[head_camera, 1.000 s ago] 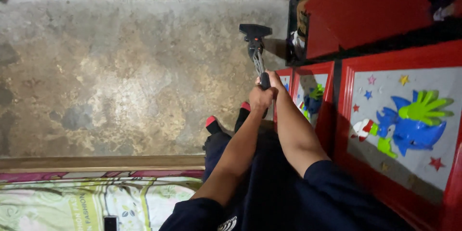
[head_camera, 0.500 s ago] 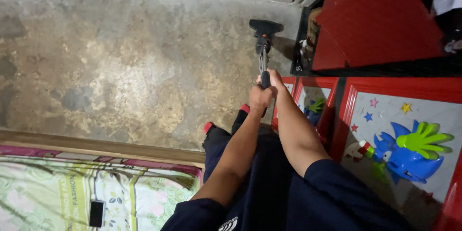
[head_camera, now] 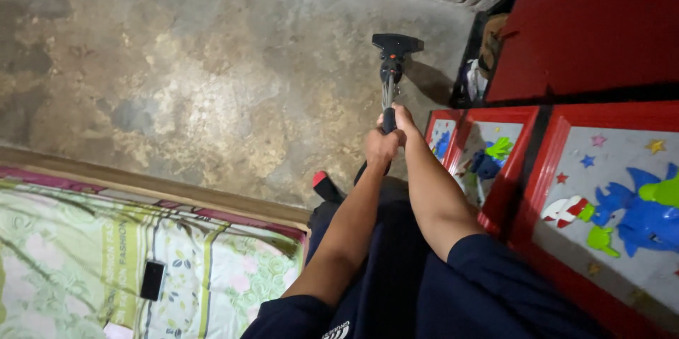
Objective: Vacuuming the floor in a bedroom area.
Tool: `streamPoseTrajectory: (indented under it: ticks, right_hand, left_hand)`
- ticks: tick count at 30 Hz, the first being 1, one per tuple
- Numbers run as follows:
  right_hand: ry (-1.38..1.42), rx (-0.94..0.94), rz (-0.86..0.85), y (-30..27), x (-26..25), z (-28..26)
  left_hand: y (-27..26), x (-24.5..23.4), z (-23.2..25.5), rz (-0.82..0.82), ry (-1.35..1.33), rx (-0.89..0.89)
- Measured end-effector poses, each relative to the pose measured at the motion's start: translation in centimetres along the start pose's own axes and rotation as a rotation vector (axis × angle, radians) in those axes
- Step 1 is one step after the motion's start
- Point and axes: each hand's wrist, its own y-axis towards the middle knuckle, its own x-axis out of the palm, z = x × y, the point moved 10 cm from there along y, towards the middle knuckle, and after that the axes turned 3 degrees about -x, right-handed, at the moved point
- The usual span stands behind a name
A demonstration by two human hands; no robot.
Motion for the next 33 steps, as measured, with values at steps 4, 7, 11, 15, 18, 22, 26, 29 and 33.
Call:
streamPoseTrajectory:
  ticks: [4, 7, 11, 15, 18, 22, 26, 29, 33]
  right_hand:
    - [-0.027, 0.020, -0.016, -7.0, 6.2, 1.1]
    - [-0.049, 0.032, -0.031, -9.0, 9.5, 2.3]
    - [-0.081, 0.040, -0.043, -11.7, 12.5, 3.8]
    - [-0.102, 0.043, -0.051, -14.9, 15.3, 5.0]
    - [-0.108, 0.034, -0.057, -17.0, 17.4, 5.5]
    - [-0.105, 0.024, -0.047, -21.7, 17.7, 4.4]
    - [-0.101, 0.006, -0.028, -25.7, 13.6, 2.4]
    - [-0.098, -0.010, -0.012, -27.4, 11.2, 2.4]
    - [-0.099, -0.028, 0.004, -29.0, 9.1, 3.0]
  left_hand:
    - [-0.5, -3.5, -2.4, 0.089, 0.000, -0.004]
    - [-0.4, -5.4, -3.6, 0.086, -0.009, 0.026]
    - [-1.4, -7.5, -5.2, 0.056, -0.028, -0.012]
    - [0.1, -9.1, -7.9, 0.144, -0.004, 0.030]
    - [-3.0, -11.1, -7.4, 0.070, -0.053, 0.000]
    - [-2.5, -11.2, -9.3, -0.002, -0.085, -0.026]
    - [-3.5, -12.1, -10.0, -0.008, -0.057, -0.018]
    - [-4.4, -12.3, -9.8, -0.013, -0.068, 0.006]
    - [-4.7, -12.1, -10.6, -0.021, -0.058, 0.006]
